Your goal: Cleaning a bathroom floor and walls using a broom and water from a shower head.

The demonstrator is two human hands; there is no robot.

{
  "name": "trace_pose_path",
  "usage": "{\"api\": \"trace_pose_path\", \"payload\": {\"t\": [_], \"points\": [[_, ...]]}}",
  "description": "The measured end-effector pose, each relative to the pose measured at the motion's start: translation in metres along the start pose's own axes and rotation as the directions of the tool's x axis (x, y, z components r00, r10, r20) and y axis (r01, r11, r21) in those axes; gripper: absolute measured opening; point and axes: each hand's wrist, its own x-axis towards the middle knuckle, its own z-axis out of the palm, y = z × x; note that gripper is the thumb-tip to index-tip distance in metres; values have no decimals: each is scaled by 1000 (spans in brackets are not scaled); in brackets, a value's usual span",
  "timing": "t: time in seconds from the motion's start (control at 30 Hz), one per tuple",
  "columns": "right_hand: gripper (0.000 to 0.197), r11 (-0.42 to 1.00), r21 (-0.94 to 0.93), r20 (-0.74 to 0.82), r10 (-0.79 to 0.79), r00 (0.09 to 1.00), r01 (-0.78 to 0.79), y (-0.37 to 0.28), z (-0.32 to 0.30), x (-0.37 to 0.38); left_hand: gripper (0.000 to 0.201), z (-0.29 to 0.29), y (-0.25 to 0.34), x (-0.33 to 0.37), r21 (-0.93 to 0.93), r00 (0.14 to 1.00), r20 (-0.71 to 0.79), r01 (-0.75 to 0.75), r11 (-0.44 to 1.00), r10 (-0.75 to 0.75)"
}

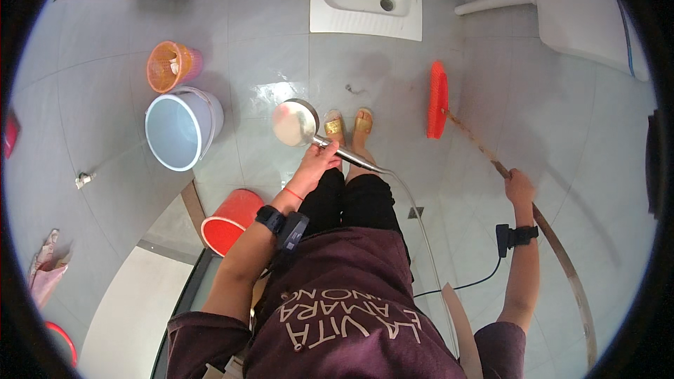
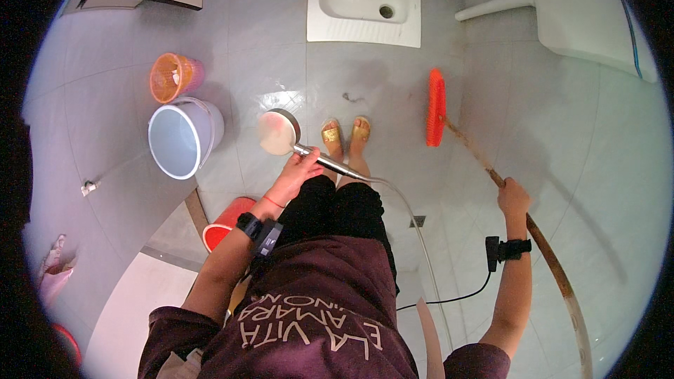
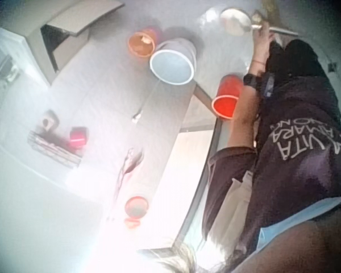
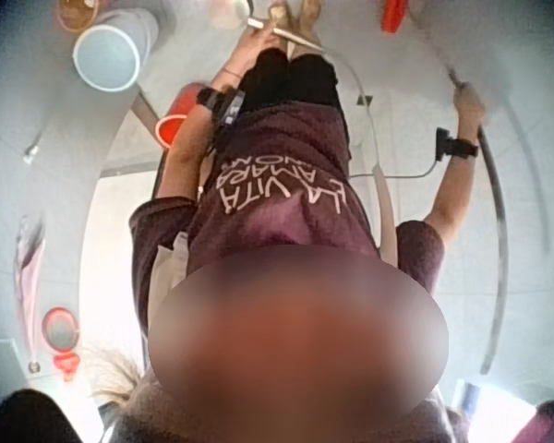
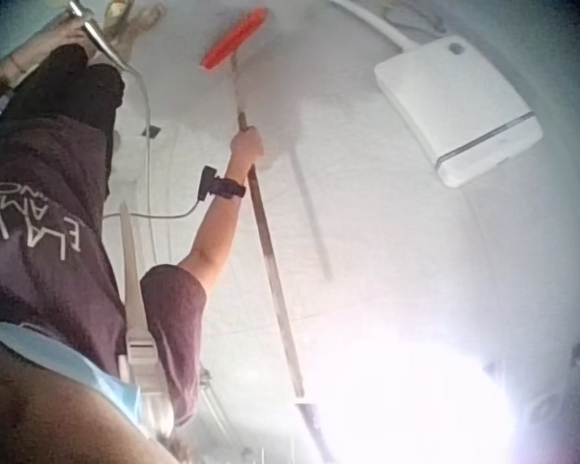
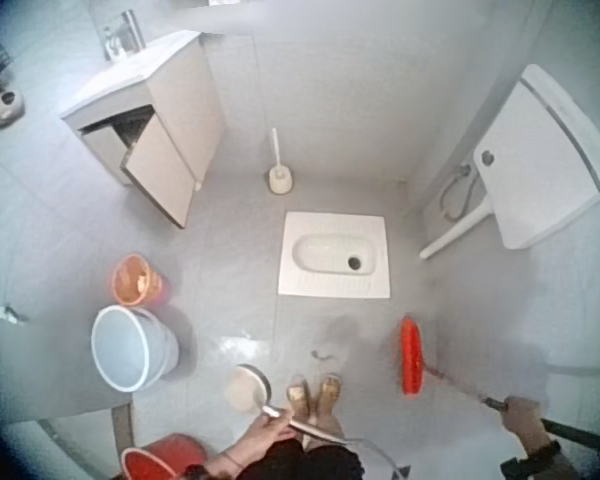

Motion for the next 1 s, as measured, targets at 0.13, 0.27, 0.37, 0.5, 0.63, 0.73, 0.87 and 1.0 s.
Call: {"api": "trace_pose_path", "payload": {"t": [0.13,0.27,0.37,0.5,0.63,0.73,0.87,1.0], "points": [[22,997,-1,23,-76,997,76,14,21,12,42,-6,-6,3,6,999,-26,23,1000,-23],[19,987,-39,141,-149,979,156,23,18,29,42,-9,-17,11,24,999,-40,25,999,-24],[15,937,-344,13,-56,998,57,48,49,45,40,0,-15,12,33,1000,-9,-23,999,23],[13,875,-472,-10,116,993,-107,47,53,48,39,12,-4,14,33,998,50,-48,998,47],[26,857,-515,-88,-80,993,23,15,51,45,34,24,-9,17,-23,999,19,-30,999,31],[35,926,-282,-266,-326,907,249,-8,67,72,30,37,-18,22,-102,999,25,-22,995,24],[31,850,315,-166,-389,906,422,-104,62,117,24,29,-12,33,-205,998,35,-39,978,48],[35,733,571,102,-510,854,369,-170,63,147,24,37,-10,58,-254,999,11,-36,967,40]]}}
